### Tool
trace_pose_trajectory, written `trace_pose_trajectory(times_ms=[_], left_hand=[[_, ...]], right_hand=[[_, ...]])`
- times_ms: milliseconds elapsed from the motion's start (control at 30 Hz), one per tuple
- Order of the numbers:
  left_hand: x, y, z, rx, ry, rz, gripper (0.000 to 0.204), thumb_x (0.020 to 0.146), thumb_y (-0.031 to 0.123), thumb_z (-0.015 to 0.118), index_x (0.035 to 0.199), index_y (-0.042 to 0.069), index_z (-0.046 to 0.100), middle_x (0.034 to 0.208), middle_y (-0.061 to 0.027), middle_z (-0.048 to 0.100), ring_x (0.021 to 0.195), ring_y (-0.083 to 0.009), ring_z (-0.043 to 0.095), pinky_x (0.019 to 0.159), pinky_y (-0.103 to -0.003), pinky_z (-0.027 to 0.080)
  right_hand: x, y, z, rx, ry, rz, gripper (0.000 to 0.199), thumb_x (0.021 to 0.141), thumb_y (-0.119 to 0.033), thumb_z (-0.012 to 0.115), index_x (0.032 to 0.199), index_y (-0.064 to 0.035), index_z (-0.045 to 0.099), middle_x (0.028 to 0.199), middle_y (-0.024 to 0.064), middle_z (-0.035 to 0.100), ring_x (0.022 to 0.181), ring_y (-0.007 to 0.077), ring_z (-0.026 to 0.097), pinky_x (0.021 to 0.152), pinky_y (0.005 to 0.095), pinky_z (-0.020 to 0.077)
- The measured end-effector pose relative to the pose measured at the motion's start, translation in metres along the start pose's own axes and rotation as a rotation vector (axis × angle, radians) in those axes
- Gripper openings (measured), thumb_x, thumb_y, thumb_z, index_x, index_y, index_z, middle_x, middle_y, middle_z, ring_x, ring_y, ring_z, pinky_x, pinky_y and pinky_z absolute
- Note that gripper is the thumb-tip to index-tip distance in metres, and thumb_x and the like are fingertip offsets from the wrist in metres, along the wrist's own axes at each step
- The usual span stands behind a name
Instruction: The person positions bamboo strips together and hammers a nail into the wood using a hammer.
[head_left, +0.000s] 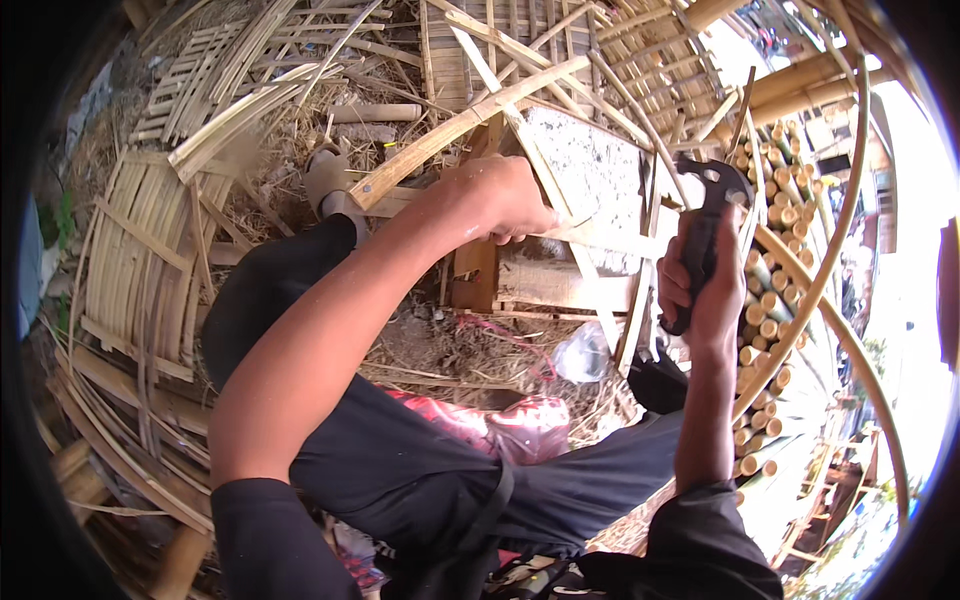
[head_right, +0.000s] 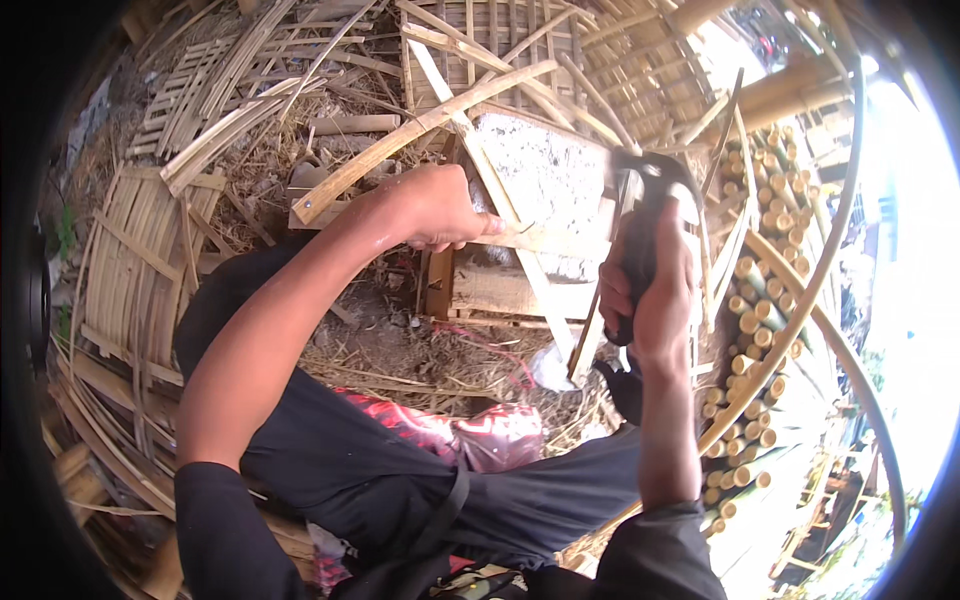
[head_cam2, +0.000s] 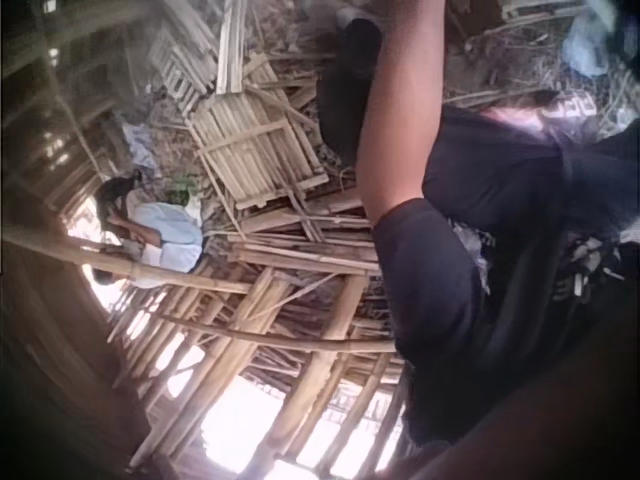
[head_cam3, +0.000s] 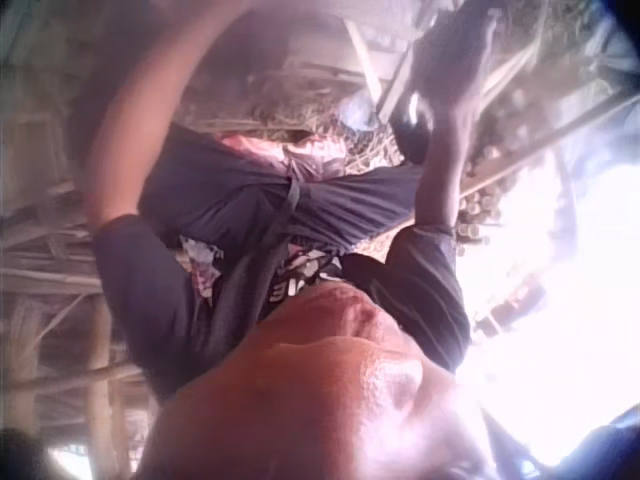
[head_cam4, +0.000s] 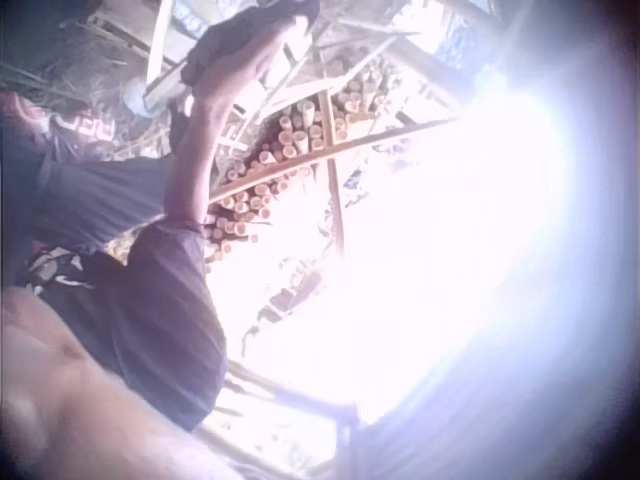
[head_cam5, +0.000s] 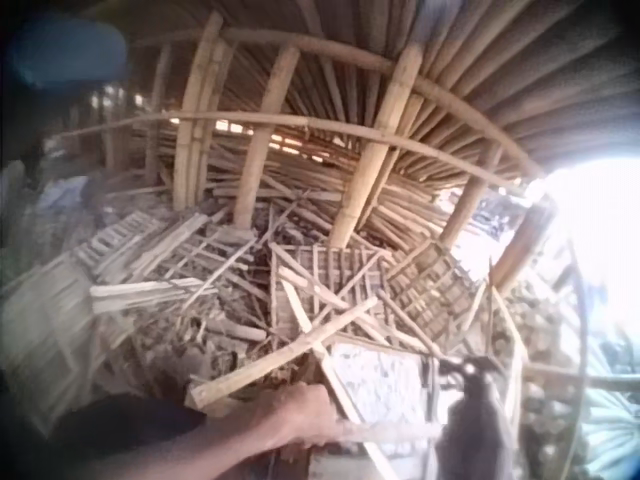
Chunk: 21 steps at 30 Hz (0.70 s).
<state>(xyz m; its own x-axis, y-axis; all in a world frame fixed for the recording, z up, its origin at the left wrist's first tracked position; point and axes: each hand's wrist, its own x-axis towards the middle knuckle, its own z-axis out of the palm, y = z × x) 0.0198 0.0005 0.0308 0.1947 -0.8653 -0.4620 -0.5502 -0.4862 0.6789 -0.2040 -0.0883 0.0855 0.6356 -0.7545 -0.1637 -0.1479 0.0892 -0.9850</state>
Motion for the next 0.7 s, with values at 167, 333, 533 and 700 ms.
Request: trace_pose_trajectory(times_ms=[167, 333, 533, 700], left_hand=[[-0.005, -0.004, 0.002, -0.031, -0.035, -0.052, 0.049, 0.091, 0.046, 0.069, 0.073, 0.0, 0.071, 0.067, -0.0095, 0.07, 0.057, -0.0168, 0.065, 0.059, -0.033, 0.054], [0.0, -0.002, 0.006, -0.007, 0.045, -0.02, 0.053, 0.09, 0.047, 0.071, 0.064, 0.001, 0.068, 0.058, -0.0083, 0.065, 0.049, -0.0172, 0.061, 0.051, -0.033, 0.05], [0.007, 0.003, 0.003, -0.032, -0.024, -0.027, 0.051, 0.092, 0.047, 0.07, 0.072, 0.0, 0.07, 0.061, -0.0083, 0.066, 0.048, -0.0151, 0.058, 0.048, -0.028, 0.049], [0.003, -0.001, 0.003, 0.006, -0.049, -0.018, 0.049, 0.095, 0.045, 0.068, 0.079, -0.001, 0.07, 0.063, -0.0085, 0.064, 0.049, -0.0119, 0.054, 0.045, -0.027, 0.046]], right_hand=[[-0.012, 0.018, 0.023, -0.331, -0.021, 0.291, 0.06, 0.106, -0.059, 0.033, 0.077, -0.0092, 0.048, 0.05, -0.0002, 0.042, 0.037, 0.0099, 0.036, 0.034, 0.0268, 0.0288], [-0.013, 0.033, 0.012, -0.215, 0.022, -0.023, 0.056, 0.108, -0.052, 0.031, 0.079, -0.0082, 0.048, 0.05, -0.0001, 0.042, 0.036, 0.0103, 0.037, 0.033, 0.0265, 0.0296], [-0.025, 0.012, 0.016, 0.144, 0.072, -0.074, 0.049, 0.106, -0.055, 0.038, 0.089, -0.0113, 0.051, 0.055, -0.0021, 0.04, 0.04, 0.0078, 0.035, 0.035, 0.0235, 0.026], [-0.017, -0.009, 0.033, -0.439, 0.06, 0.205, 0.049, 0.106, -0.054, 0.042, 0.086, -0.0107, 0.052, 0.055, -0.0036, 0.037, 0.041, 0.0066, 0.033, 0.035, 0.0252, 0.0257]])
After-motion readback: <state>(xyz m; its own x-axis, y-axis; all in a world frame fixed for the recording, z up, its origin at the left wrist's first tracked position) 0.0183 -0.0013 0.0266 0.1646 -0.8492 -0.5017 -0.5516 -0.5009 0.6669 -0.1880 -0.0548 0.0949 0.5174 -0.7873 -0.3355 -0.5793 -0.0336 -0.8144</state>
